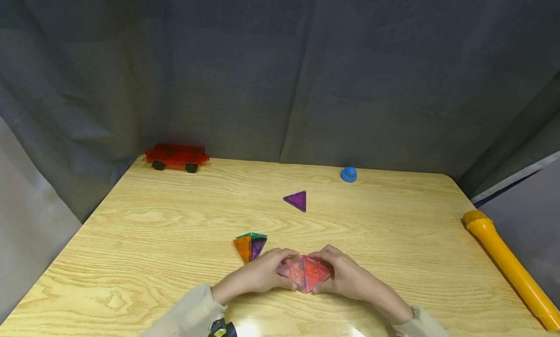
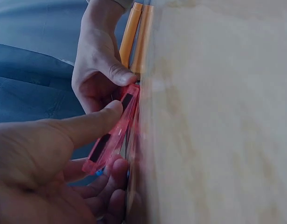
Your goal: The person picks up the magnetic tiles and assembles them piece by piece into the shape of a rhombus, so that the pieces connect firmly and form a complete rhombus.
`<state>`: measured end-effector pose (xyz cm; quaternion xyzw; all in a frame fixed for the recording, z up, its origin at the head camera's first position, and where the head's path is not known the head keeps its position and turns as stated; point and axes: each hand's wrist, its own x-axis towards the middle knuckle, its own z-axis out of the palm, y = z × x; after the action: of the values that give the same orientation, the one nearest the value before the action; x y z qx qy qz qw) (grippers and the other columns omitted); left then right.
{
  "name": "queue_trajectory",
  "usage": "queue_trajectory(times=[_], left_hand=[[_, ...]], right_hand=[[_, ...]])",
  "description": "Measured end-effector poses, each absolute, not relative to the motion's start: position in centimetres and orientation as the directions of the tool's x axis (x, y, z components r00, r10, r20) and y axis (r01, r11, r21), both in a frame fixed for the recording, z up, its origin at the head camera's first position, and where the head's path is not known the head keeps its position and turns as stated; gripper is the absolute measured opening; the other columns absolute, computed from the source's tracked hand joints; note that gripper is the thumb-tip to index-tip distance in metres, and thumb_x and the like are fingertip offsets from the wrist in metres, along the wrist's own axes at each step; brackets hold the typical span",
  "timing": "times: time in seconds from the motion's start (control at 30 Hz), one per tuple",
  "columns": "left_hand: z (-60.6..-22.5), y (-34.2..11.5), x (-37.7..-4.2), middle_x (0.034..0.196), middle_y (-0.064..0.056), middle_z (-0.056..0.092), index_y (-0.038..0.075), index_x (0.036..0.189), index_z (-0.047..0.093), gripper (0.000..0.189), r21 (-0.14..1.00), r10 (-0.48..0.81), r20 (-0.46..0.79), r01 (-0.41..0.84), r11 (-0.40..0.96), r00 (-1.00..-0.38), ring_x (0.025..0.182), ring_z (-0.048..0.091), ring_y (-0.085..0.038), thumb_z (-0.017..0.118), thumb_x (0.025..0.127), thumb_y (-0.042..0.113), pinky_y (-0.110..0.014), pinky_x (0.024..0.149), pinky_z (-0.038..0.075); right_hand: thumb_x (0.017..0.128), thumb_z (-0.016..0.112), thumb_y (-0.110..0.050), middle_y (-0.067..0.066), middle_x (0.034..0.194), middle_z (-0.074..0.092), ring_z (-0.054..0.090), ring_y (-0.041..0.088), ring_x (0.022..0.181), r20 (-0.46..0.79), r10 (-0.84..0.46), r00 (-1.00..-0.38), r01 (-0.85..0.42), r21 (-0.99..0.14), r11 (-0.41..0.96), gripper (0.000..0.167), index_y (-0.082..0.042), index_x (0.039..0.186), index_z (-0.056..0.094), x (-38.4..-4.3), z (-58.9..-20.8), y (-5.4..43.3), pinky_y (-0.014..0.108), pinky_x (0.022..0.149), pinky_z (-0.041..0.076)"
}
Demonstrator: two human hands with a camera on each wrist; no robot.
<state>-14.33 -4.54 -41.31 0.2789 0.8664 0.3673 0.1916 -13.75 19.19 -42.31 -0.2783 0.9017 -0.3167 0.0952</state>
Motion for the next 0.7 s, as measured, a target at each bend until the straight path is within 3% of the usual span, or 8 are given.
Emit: queue_trajectory(times=[0.2, 0.5, 0.7], left_hand=[[-41.17, -4.67, -14.6, 0.119, -0.008, 0.059, 0.01, 0.129, 0.055, 0.057, 0.753, 0.625, -0.117, 0.341, 0.563, -0.772, 0.109, 0.054, -0.021, 0.075, 0.081, 0.032, -0.034, 0.09, 0.047], [-40.8, -4.65, -14.47, 0.132, -0.013, 0.054, 0.008, 0.13, 0.057, 0.055, 0.747, 0.612, -0.132, 0.328, 0.579, -0.78, 0.124, 0.048, -0.03, 0.073, 0.083, 0.033, -0.049, 0.101, 0.04], [-40.59, -4.53, -14.36, 0.131, -0.013, 0.054, 0.008, 0.13, 0.057, 0.056, 0.733, 0.605, -0.134, 0.332, 0.593, -0.785, 0.124, 0.048, -0.029, 0.074, 0.083, 0.033, -0.048, 0.102, 0.04]], right_hand=[[0.074, 0.079, -0.041, -0.003, 0.102, 0.054, 0.053, 0.011, 0.094, 0.006, -0.567, -0.824, -0.45, -0.615, 0.648, 0.065, -0.003, 0.124, 0.06, -13.82, -42.39, 19.13, 0.028, 0.081, 0.048], [0.074, 0.079, -0.043, -0.003, 0.099, 0.053, 0.053, 0.01, 0.092, 0.011, -0.568, -0.823, -0.457, -0.605, 0.651, 0.066, -0.002, 0.122, 0.061, -13.81, -42.41, 18.95, 0.027, 0.08, 0.048], [0.074, 0.078, -0.043, -0.003, 0.098, 0.053, 0.053, 0.011, 0.091, -0.016, -0.572, -0.82, -0.447, -0.605, 0.659, 0.066, -0.003, 0.123, 0.06, -13.85, -41.83, 18.93, 0.027, 0.079, 0.048]])
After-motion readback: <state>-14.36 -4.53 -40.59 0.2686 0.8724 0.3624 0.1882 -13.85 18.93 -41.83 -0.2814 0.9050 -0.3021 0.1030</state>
